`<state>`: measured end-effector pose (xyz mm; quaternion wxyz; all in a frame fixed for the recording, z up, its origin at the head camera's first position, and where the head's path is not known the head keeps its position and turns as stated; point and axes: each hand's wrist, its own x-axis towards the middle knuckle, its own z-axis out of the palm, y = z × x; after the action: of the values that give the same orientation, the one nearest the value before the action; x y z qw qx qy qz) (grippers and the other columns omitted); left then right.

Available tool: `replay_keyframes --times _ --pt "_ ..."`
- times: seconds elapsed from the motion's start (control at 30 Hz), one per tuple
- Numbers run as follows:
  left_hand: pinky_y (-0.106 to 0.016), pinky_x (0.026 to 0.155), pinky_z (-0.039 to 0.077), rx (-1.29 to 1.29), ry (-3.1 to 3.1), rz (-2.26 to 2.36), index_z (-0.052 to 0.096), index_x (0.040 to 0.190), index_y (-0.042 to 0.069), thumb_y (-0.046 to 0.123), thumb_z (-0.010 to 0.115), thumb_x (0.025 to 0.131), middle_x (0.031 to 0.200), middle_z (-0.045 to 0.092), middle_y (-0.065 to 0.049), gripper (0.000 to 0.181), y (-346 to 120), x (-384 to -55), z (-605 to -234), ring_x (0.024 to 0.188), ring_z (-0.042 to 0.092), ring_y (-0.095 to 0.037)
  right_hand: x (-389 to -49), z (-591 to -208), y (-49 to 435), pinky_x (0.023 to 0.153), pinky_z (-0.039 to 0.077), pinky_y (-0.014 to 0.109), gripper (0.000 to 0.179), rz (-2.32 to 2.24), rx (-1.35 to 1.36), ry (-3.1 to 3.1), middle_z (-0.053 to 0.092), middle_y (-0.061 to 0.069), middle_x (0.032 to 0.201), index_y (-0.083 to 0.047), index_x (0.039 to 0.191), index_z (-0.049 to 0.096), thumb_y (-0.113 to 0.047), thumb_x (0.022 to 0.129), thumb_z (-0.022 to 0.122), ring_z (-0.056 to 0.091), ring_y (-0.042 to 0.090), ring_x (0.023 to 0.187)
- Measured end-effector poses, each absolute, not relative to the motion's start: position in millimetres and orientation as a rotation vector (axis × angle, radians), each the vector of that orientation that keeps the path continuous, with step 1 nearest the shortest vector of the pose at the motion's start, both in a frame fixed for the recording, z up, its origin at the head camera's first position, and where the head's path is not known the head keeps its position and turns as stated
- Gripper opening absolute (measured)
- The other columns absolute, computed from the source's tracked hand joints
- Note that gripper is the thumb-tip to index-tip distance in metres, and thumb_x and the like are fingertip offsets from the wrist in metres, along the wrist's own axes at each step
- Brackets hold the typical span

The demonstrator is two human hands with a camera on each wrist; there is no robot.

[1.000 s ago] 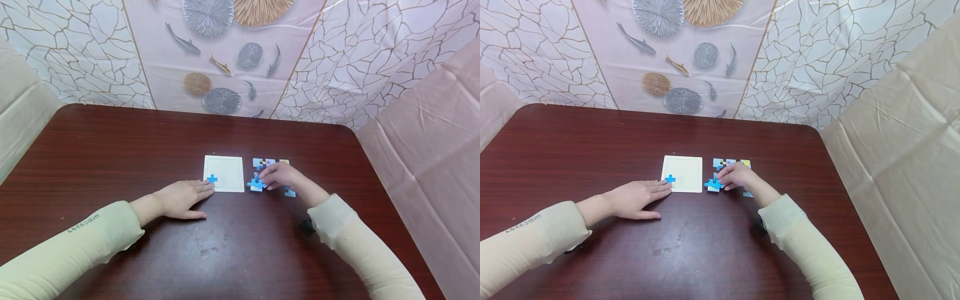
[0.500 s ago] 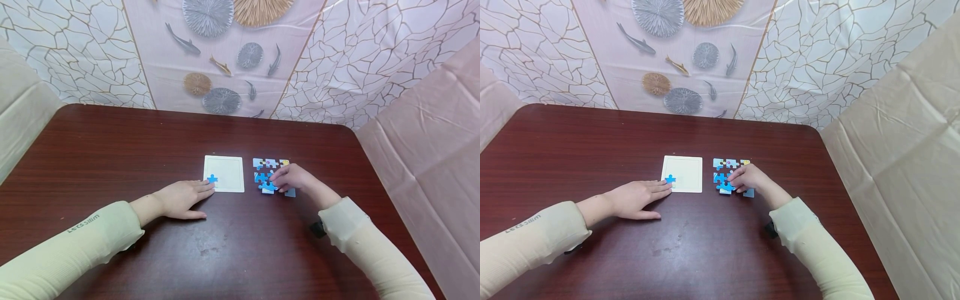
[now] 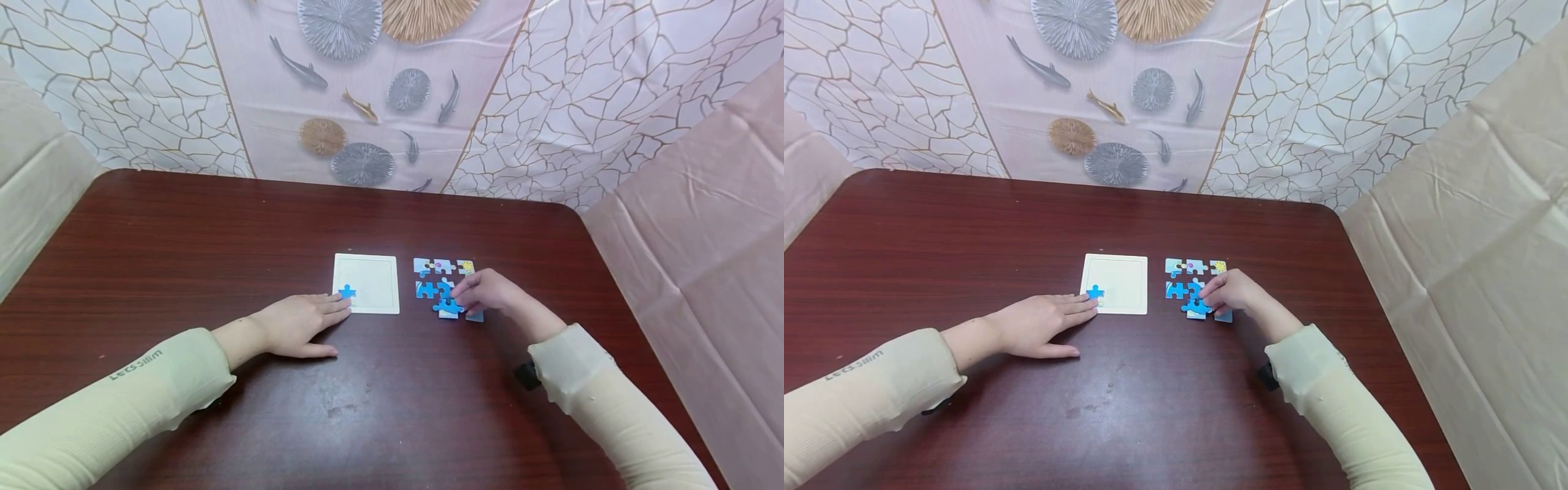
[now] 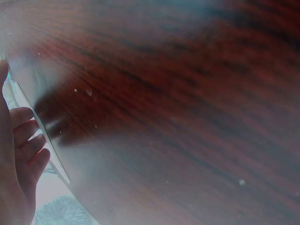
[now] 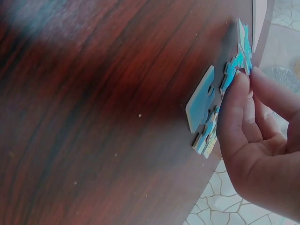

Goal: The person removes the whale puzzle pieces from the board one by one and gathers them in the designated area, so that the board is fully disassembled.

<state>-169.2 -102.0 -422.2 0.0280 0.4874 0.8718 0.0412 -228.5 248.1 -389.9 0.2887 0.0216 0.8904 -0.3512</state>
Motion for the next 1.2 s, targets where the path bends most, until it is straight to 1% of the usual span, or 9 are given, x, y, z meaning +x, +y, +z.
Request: replay_keyframes --times 0.4,0.77,0.93,1.2 --pt "-0.039 0.109 0.036 1.499 2.69 0.128 0.048 0.135 -0.001 0.048 0.053 0.09 0.143 0.044 -0.015 0.067 -102.0 -169.6 -422.9 0.133 0.043 -0.029 -226.7 -389.6 249.3 0.076 0.057 0.034 0.021 -0.851 0.058 2.459 0.067 0.02 0.107 0.002 0.103 0.069 -0.011 0.087 0.064 0.064 0.02 0.083" --pt "-0.039 0.108 0.037 1.509 2.692 0.137 0.048 0.134 -0.001 0.048 0.053 0.09 0.143 0.045 -0.015 0.066 -101.9 -170.0 -423.3 0.132 0.043 -0.029 -226.7 -388.2 243.1 0.076 0.057 0.033 0.02 -0.764 0.082 2.5 0.066 0.02 0.111 0.0 0.102 0.071 -0.012 0.087 0.065 0.065 0.024 0.089" --pt "-0.04 0.108 0.037 1.507 2.693 0.143 0.049 0.134 -0.001 0.048 0.053 0.09 0.142 0.045 -0.015 0.066 -101.8 -170.0 -423.5 0.132 0.044 -0.029 -226.8 -387.3 242.2 0.075 0.057 0.032 0.02 -0.739 0.067 2.512 0.066 0.02 0.11 0.0 0.102 0.071 -0.012 0.087 0.066 0.066 0.023 0.087" --pt "-0.039 0.108 0.037 1.498 2.696 0.152 0.049 0.134 0.0 0.049 0.053 0.09 0.142 0.046 -0.014 0.066 -102.4 -170.4 -425.1 0.132 0.044 -0.028 -226.3 -385.2 239.9 0.072 0.057 0.031 0.02 -0.693 0.024 2.541 0.068 0.019 0.104 0.0 0.101 0.071 -0.013 0.087 0.065 0.064 0.02 0.08"
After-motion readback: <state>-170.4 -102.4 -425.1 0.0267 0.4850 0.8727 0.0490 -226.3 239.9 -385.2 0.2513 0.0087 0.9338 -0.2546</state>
